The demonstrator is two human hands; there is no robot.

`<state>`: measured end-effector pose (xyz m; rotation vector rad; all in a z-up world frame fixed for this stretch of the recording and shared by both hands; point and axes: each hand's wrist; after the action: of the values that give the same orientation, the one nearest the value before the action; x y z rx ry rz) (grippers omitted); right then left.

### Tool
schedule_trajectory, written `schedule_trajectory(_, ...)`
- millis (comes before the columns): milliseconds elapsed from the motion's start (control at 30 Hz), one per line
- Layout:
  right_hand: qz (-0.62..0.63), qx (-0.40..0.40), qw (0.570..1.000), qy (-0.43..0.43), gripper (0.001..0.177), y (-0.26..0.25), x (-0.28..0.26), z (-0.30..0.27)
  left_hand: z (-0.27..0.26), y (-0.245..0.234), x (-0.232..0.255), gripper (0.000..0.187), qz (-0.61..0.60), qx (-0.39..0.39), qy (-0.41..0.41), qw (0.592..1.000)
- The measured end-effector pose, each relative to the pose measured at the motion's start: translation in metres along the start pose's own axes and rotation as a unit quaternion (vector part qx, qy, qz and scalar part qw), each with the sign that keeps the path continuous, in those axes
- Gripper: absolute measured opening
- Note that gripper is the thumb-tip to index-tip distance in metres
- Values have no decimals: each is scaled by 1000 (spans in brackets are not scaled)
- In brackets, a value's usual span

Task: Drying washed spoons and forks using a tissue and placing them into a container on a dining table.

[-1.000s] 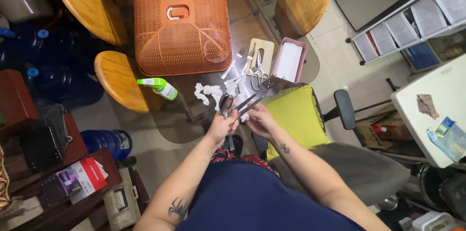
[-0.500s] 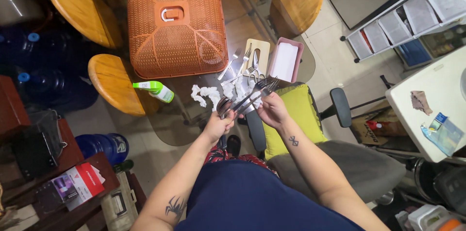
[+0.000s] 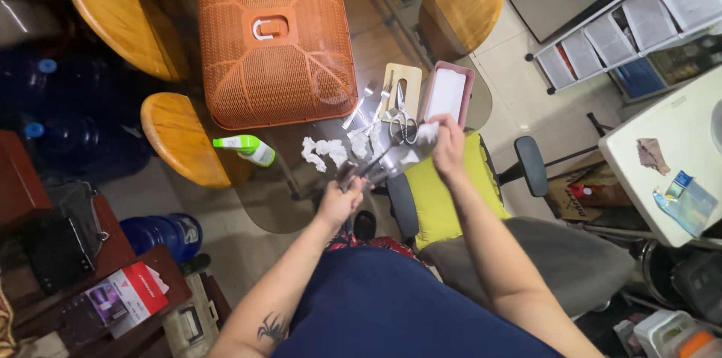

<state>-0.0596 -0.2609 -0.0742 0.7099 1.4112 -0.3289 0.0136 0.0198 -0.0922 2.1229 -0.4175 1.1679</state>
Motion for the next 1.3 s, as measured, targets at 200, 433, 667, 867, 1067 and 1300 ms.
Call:
schedule_trajectory(200,142,208,968,3,29,65,-28,0,-1,-5,-11,31,-5,26,4,1000)
schedule_trajectory(433,-14,33,999,36,35,84,-6,5,2,-29,20,37,-17,22,-12,1000)
schedule_trajectory(667,50,-115,966,226,34,135,-10,25,15,-62,67,44,-117,-261,-149,946)
schedule_trajectory(867,42,-129,957,255,31,149,-4,22,29,-88,75,54,-241,-277,-221,903)
schedule_trajectory(1067,-4,-202,954,222,28,149,9,22,53,-104,39,53,-122,-207,-179,954)
schedule_trajectory(1300,-212,-338,906,144,24,173,21,8,41,-78,62,41,-221,-60,-299,926)
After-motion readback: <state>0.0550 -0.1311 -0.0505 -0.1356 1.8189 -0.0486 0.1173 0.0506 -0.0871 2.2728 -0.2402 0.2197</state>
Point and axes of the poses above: each hand's wrist, its own z-axis towards the middle knuckle, its own y-axis out of the palm, x = y × z, and after that the axes turned 4 degrees about y, right-handed
